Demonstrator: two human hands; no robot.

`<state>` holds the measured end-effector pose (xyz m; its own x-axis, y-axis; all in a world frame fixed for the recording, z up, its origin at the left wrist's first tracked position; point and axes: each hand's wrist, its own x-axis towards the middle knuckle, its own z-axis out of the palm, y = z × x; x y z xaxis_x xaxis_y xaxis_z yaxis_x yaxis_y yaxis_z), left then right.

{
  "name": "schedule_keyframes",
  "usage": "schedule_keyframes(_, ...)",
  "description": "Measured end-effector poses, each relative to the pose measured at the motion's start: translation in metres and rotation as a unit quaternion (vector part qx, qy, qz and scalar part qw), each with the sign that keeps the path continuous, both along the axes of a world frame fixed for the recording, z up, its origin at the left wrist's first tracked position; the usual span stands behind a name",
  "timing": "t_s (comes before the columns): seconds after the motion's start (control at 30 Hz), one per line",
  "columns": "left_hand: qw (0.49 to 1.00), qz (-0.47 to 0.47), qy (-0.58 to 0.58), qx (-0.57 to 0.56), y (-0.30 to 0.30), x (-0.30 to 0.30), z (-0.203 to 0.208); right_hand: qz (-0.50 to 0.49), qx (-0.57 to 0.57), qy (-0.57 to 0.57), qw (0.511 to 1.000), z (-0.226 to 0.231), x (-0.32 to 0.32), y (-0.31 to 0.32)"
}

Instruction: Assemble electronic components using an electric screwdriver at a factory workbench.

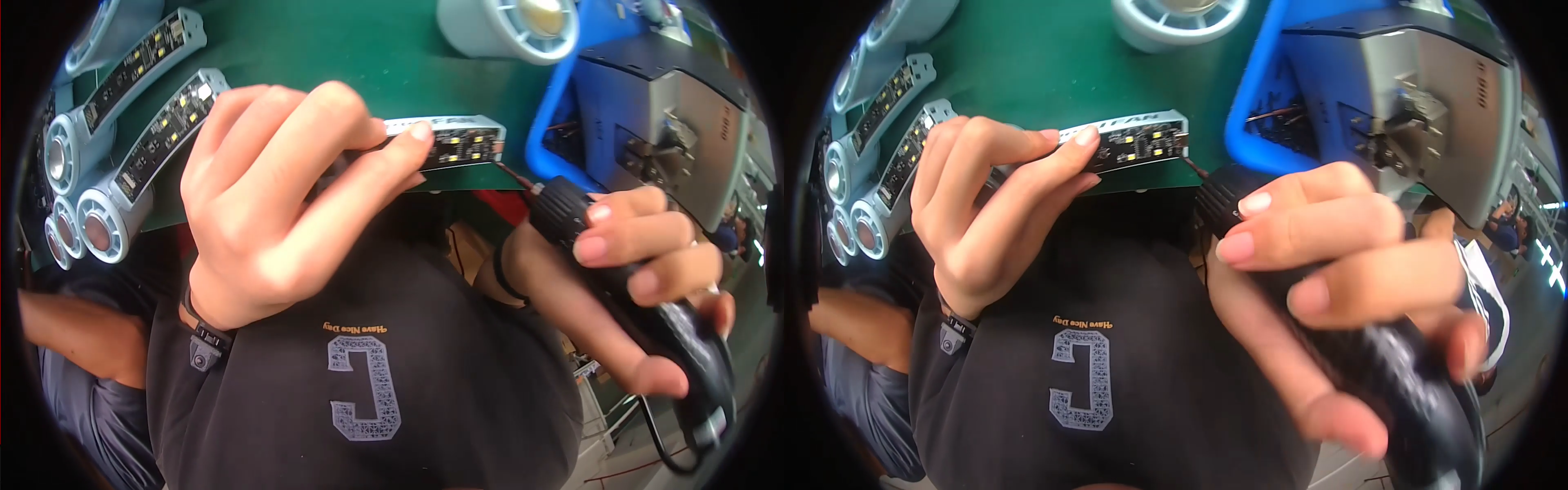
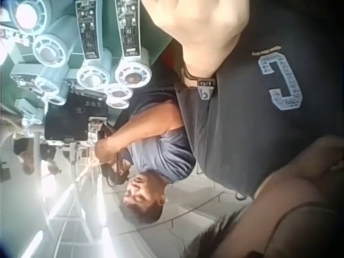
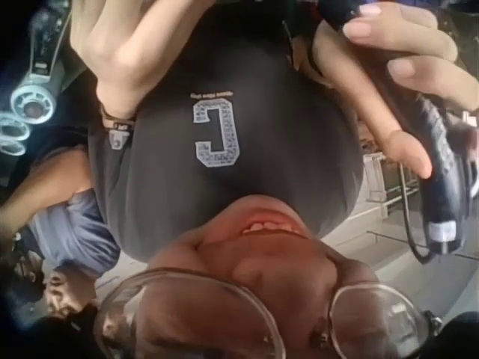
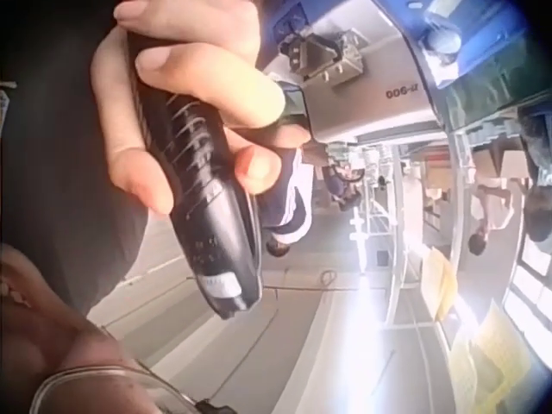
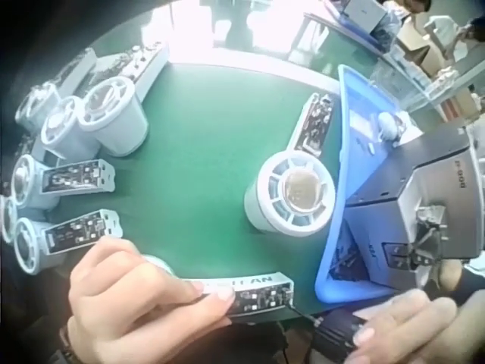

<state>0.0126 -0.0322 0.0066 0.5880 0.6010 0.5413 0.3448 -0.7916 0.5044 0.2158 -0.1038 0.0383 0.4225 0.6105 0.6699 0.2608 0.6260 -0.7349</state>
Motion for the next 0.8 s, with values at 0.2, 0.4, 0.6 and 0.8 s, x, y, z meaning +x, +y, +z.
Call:
schedule_keyframes(0.2,0.997,-0.017,0.065,-0.025,0.008,0.008,0.017,-0.199,0.07,-0.033,0.977,0.036,0.044,-0.022)
schedule_keyframes(0.4,0.996,-0.029,0.08,-0.021,0.0,0.026,0.019,-0.049,0.068,-0.101,0.991,0.068,0.133,0.017)
schedule_keyframes(0.6,0.998,-0.051,0.037,0.001,0.006,0.011,0.009,-0.052,0.021,-0.067,0.996,0.07,0.096,0.042)
schedule_keyframes(0.8,0.999,0.027,-0.014,-0.01,0.004,-0.008,0.002,-0.004,-0.083,-0.042,0.996,0.06,0.083,0.052)
